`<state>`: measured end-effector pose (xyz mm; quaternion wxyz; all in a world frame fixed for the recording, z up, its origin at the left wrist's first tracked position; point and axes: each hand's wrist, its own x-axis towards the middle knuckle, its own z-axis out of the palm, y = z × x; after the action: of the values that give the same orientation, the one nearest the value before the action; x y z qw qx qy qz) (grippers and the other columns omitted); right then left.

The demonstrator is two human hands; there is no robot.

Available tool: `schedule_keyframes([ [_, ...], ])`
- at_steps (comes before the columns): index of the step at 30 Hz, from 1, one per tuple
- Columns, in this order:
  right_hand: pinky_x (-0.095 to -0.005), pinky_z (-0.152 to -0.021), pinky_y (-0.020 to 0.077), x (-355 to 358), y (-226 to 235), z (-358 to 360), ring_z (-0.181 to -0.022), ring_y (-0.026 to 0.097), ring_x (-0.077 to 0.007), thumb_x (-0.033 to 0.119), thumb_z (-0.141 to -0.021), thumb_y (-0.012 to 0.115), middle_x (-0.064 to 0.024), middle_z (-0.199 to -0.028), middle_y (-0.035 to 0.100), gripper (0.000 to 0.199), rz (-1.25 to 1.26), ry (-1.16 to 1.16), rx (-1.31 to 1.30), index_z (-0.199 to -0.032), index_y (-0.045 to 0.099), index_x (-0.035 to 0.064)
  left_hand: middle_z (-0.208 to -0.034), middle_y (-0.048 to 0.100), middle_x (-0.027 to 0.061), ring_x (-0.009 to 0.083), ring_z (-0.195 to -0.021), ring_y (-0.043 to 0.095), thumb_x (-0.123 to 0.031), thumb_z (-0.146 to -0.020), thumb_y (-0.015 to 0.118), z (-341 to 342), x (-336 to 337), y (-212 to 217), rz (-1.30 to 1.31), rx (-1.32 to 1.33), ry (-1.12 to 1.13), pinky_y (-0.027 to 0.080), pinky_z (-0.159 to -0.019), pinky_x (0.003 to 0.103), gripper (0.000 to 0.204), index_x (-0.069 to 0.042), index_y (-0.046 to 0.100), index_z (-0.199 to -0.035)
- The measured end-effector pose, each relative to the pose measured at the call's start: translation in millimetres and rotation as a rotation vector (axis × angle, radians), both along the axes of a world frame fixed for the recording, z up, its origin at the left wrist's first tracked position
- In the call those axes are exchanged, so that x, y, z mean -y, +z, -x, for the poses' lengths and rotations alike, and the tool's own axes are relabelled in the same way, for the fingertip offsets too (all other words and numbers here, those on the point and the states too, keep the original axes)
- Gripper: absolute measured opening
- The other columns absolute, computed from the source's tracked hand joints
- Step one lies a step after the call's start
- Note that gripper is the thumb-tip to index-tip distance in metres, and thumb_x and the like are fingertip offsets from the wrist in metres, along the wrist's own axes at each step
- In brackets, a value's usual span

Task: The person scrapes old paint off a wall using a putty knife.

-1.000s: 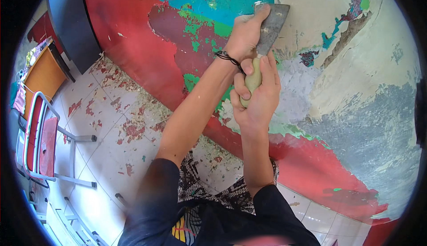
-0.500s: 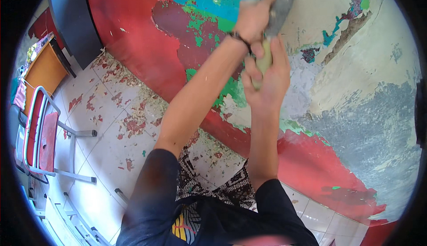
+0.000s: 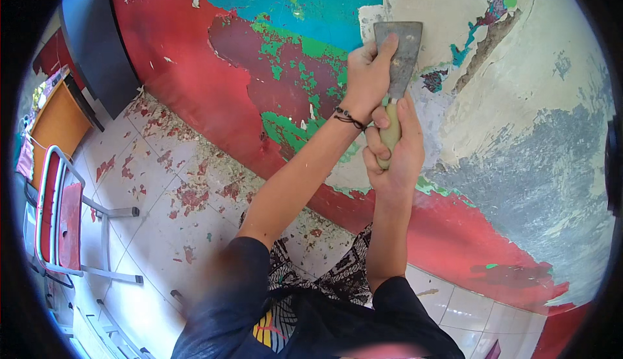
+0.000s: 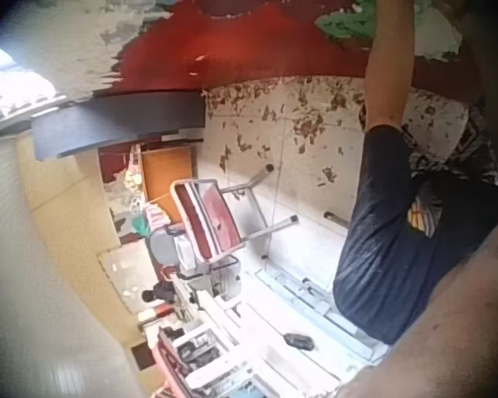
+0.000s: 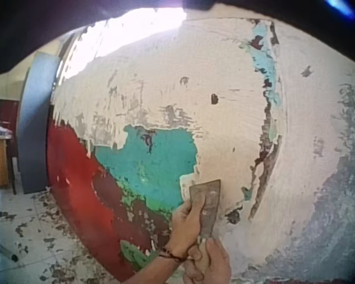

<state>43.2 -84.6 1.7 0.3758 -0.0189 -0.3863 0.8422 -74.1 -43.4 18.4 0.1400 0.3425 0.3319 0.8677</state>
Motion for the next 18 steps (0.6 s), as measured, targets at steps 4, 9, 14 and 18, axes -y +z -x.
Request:
schedule_keyframes([
  [4,-0.0204,-0.028,0.0175,-3,24,15,-0.039,0.029,-0.006,0.021,-0.098,0.043,-0.0041,-0.074,0.047,0.042,-0.059,-0.002,0.015,-0.137,0.031,0.0094,-0.084,0.064,0.0021,0.0081,-0.071,0.055,-0.029,-0.09,0.062,19,4,23,0.066,-0.021,0.068,0.045,-0.063,0.024,0.033,0.003,0.066,-0.094],
  [9,-0.0176,-0.028,0.0159,14,14,13,-0.041,0.029,-0.0033,0.026,-0.098,0.044,-0.0001,-0.079,0.046,0.011,-0.071,0.008,0.06,-0.099,0.042,0.0148,-0.084,0.064,0.0037,0.0101,-0.072,0.057,-0.03,-0.09,0.061,17,4,10,-0.025,0.099,-0.087,0.046,-0.063,0.026,0.032,0.002,0.065,-0.092],
  [14,-0.0202,-0.028,0.0166,11,18,14,-0.04,0.03,-0.0062,0.021,-0.098,0.043,-0.0031,-0.076,0.046,0.027,-0.046,-0.018,0.001,-0.122,0.04,0.0102,-0.086,0.065,0.0057,0.0101,-0.076,0.057,-0.03,-0.09,0.061,9,8,20,-0.05,0.212,-0.229,0.046,-0.066,0.025,0.034,0.002,0.066,-0.096],
  [18,-0.0203,-0.027,0.0167,3,15,18,-0.04,0.03,-0.0066,0.022,-0.098,0.043,-0.0031,-0.076,0.046,0.022,-0.099,0.013,-0.013,-0.117,0.042,0.0109,-0.083,0.065,0.0049,0.0071,-0.068,0.052,-0.028,-0.089,0.061,23,1,24,-0.059,0.031,0.033,0.044,-0.06,0.026,0.033,0.005,0.065,-0.09],
])
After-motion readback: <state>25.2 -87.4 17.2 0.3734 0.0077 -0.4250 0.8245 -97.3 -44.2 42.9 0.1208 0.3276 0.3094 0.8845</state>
